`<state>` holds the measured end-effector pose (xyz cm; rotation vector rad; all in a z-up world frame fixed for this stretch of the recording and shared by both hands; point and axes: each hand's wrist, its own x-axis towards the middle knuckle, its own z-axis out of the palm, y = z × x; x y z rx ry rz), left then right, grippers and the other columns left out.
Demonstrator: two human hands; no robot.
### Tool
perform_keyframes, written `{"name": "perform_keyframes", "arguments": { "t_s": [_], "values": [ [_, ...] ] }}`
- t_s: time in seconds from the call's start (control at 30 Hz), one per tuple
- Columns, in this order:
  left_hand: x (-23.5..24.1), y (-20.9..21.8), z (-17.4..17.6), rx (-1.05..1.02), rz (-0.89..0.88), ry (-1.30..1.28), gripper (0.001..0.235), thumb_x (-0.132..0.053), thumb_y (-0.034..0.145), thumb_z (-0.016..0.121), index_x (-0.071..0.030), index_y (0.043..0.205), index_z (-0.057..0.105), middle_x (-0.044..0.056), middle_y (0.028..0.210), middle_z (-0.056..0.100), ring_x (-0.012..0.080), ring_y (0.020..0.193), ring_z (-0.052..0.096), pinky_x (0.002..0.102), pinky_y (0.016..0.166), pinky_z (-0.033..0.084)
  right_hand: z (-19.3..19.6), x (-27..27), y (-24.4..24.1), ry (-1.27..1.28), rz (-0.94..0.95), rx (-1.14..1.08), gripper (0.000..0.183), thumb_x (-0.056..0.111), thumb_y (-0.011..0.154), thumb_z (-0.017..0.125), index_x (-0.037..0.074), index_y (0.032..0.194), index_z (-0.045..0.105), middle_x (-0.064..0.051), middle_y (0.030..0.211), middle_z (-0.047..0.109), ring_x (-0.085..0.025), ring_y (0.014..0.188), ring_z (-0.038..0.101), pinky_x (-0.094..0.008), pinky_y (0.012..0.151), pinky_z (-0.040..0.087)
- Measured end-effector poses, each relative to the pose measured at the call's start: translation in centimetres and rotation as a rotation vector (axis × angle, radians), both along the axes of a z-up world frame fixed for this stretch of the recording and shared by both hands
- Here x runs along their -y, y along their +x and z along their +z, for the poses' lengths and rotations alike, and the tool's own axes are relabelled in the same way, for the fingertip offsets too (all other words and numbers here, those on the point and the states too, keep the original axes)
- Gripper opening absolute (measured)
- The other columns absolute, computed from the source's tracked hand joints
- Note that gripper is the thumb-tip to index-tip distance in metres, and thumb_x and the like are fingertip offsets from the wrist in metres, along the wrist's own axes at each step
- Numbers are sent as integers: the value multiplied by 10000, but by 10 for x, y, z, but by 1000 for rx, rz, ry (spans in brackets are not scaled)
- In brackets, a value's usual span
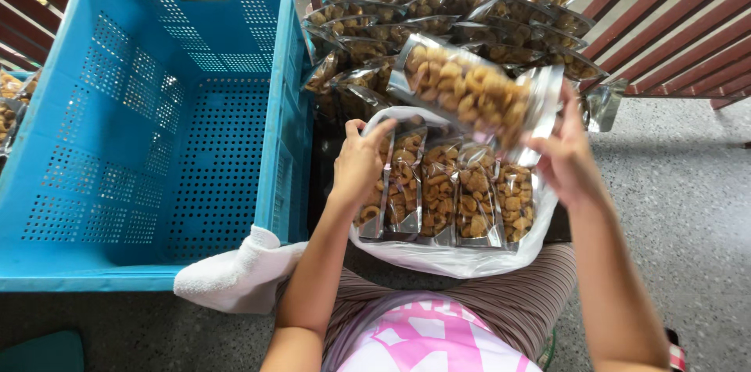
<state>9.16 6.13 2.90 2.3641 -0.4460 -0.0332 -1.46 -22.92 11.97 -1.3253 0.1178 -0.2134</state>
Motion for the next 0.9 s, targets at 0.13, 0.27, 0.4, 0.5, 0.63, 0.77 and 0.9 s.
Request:
{"name": "perform_keyframes", "arguments": {
  "t_s": [0.13,0.27,0.4,0.5,0.63,0.77,0.9],
  "values": [
    [-1,8,-2,103,-24,-78,501,-38,767,675,-184,1245,650,158,1279,508,388,971,656,461,806,546,-42,-32,-41,389,50,-150,1157,-65,621,700,291,1614,223,-234,1481,404,-414,1216,584,-429,785,621],
    [-9,12,1,-86,24,-103,507,52,865,547,-215,1277,674,124,1270,520,327,948,690,437,837,548,-95,-85,-71,380,-117,79,1090,-107,680,700,182,1626,240,-205,1449,416,-328,1289,558,-407,991,597],
    [-9,13,9,-90,-11,-174,594,98,879,476,-227,1330,686,137,1253,519,321,979,683,420,867,544,-117,-136,-80,-4,-110,105,1113,50,766,740,269,1594,30,-162,1467,384,-269,1297,515,-370,1019,540],
    [-6,9,15,-50,-26,-183,525,59,920,484,-186,1350,659,164,1310,500,333,987,674,416,862,540,-115,-160,-79,-204,72,-8,1053,212,793,859,154,1534,114,-184,1428,415,-281,1263,560,-384,1031,536],
    [0,-2,24,-21,44,-174,401,-135,985,563,-183,1378,626,183,1384,478,365,1063,634,456,922,516,-106,-163,-87,-589,61,-32,898,230,841,846,103,1564,329,-176,1449,451,-301,1317,497,-397,1048,502],
    [14,-25,28,362,-32,30,415,-398,983,672,-194,1344,664,189,1503,418,417,1372,422,549,1097,347,-109,-152,-84,-535,-7,-115,656,113,886,686,89,1514,499,-142,1534,474,-294,1229,614,-371,1024,520],
    [34,-51,17,201,-177,-99,535,-420,946,692,-211,1432,613,194,1616,330,423,1494,271,545,1211,263,-124,-152,-77,-989,-177,160,783,50,687,790,7,1412,499,-260,1326,598,-415,1200,577,-436,1002,457]
  ]
}}
